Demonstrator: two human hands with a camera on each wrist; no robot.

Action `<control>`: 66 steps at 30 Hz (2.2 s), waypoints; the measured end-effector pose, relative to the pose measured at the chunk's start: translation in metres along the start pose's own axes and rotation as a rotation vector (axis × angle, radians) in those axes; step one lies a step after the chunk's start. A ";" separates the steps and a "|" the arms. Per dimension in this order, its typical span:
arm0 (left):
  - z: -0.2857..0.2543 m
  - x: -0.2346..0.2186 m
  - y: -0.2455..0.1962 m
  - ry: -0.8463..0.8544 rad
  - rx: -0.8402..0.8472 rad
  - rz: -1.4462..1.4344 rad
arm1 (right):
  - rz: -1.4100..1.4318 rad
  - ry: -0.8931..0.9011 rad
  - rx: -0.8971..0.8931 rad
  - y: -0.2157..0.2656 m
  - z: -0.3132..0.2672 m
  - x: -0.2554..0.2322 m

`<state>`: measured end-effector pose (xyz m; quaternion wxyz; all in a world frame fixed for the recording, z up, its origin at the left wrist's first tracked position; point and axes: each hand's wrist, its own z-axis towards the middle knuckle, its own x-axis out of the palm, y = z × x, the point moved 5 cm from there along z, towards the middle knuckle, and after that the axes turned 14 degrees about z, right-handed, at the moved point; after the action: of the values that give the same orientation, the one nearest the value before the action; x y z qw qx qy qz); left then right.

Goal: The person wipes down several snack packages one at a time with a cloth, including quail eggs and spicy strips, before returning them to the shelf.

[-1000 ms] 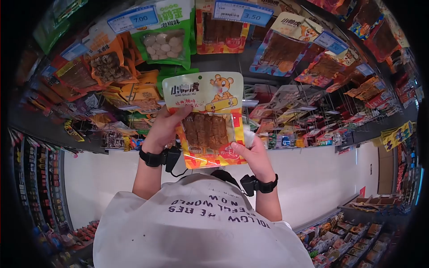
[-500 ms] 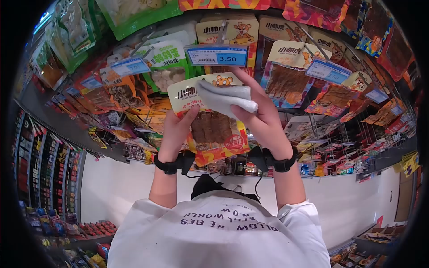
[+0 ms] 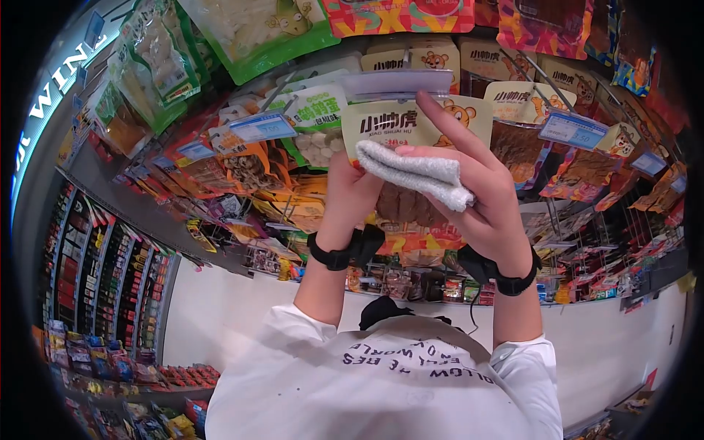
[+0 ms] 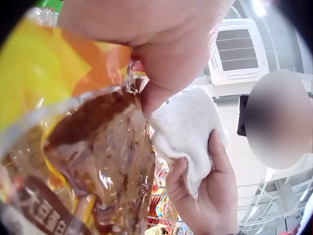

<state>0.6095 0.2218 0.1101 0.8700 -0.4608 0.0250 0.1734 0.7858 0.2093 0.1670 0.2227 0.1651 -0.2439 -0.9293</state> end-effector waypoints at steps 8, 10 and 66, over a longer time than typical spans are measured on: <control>-0.005 -0.004 -0.006 0.005 0.105 0.169 | 0.029 0.001 -0.044 0.002 -0.005 -0.006; -0.005 -0.004 -0.008 -0.021 0.097 0.144 | 0.017 0.014 -0.043 0.002 -0.006 -0.009; -0.052 0.089 0.031 0.917 -0.619 -0.222 | -0.162 -0.744 0.382 -0.087 -0.181 -0.126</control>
<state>0.6894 0.2204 0.0380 0.6072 -0.7227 0.2999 -0.1378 0.9388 0.2710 -0.0035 0.0111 -0.1245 -0.4617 -0.8782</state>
